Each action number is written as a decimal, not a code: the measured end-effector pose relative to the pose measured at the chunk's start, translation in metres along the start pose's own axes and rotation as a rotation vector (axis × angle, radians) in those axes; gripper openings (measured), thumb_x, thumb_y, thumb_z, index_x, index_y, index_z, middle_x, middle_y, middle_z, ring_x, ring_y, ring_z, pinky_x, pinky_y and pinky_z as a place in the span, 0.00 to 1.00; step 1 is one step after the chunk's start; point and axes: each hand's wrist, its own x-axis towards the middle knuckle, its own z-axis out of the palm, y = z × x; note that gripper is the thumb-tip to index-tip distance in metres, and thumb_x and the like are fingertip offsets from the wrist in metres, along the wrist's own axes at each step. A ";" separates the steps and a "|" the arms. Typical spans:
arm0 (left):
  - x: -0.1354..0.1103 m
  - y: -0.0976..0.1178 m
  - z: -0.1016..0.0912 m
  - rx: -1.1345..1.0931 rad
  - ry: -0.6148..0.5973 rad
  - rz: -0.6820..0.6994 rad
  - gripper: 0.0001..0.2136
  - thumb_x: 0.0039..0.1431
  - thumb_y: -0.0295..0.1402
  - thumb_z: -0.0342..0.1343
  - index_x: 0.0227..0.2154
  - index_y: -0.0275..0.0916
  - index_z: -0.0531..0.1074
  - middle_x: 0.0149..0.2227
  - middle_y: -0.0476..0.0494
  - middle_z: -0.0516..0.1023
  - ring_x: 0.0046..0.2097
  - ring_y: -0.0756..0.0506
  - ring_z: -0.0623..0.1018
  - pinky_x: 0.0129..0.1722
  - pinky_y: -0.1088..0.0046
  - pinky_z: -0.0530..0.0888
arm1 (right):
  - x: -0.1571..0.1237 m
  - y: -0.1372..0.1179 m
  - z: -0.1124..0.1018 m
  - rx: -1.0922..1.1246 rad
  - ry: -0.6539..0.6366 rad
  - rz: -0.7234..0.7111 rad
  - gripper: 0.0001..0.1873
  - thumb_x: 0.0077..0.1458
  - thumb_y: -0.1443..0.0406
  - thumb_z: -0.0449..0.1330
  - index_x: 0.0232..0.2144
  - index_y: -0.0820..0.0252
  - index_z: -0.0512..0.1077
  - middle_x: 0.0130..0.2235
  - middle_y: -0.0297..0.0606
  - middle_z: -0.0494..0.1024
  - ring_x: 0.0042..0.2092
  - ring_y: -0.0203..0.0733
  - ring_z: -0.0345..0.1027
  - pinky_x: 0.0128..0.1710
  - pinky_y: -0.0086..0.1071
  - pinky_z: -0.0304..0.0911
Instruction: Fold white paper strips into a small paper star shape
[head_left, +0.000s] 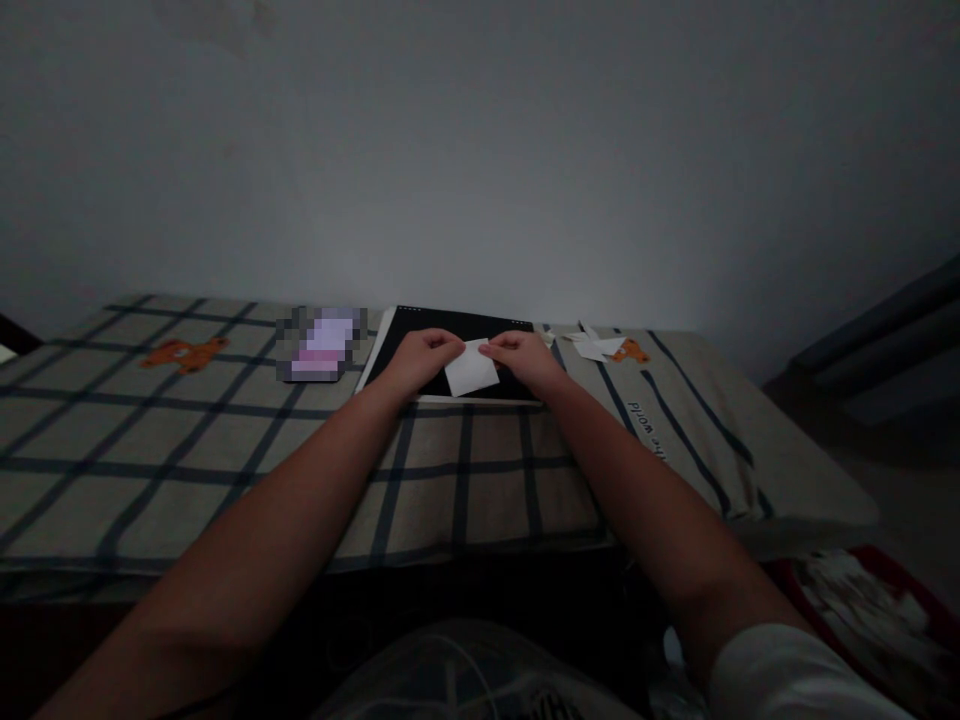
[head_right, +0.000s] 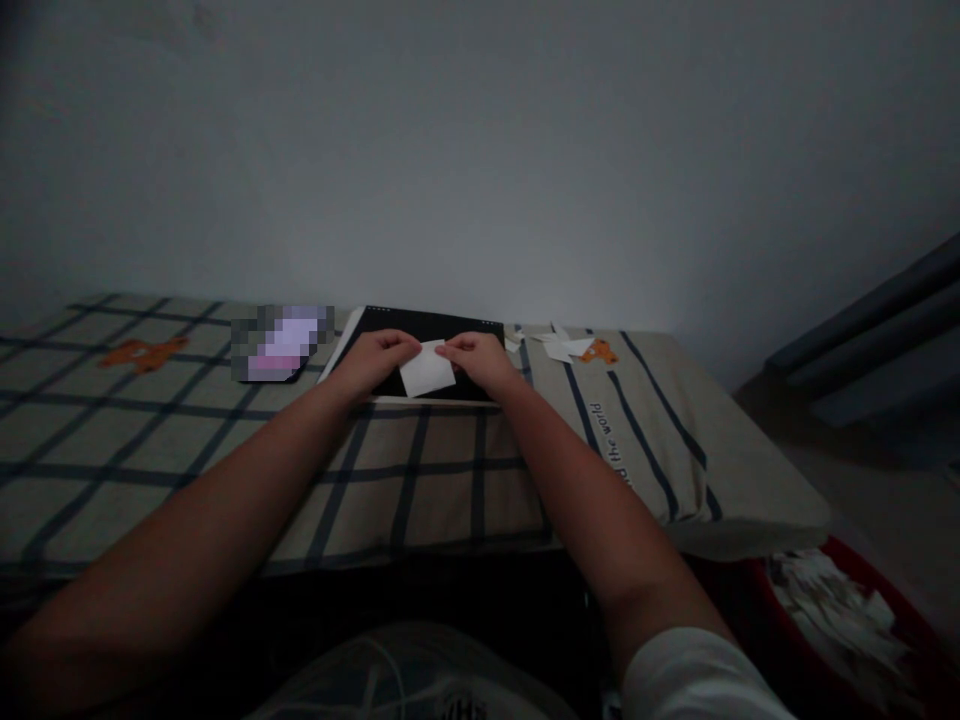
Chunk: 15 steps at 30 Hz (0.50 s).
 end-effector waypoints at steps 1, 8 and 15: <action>0.000 0.000 0.000 -0.010 -0.010 -0.010 0.10 0.49 0.39 0.60 0.30 0.37 0.79 0.31 0.44 0.80 0.33 0.47 0.76 0.35 0.71 0.72 | 0.000 0.001 0.000 -0.017 0.002 -0.010 0.12 0.45 0.58 0.67 0.26 0.62 0.76 0.27 0.36 0.75 0.30 0.38 0.67 0.34 0.34 0.62; 0.003 -0.005 -0.002 -0.023 0.091 -0.031 0.13 0.48 0.41 0.61 0.32 0.37 0.79 0.32 0.43 0.80 0.33 0.46 0.75 0.34 0.71 0.71 | -0.003 -0.003 -0.001 -0.255 0.051 -0.314 0.24 0.48 0.59 0.67 0.48 0.59 0.73 0.40 0.40 0.75 0.37 0.39 0.68 0.39 0.35 0.65; 0.007 -0.009 -0.003 -0.089 0.121 -0.081 0.15 0.48 0.41 0.60 0.35 0.36 0.79 0.31 0.42 0.80 0.31 0.46 0.74 0.29 0.72 0.69 | -0.008 -0.005 -0.007 -0.720 -0.129 -0.603 0.26 0.49 0.57 0.68 0.51 0.54 0.74 0.50 0.44 0.70 0.53 0.49 0.62 0.54 0.45 0.59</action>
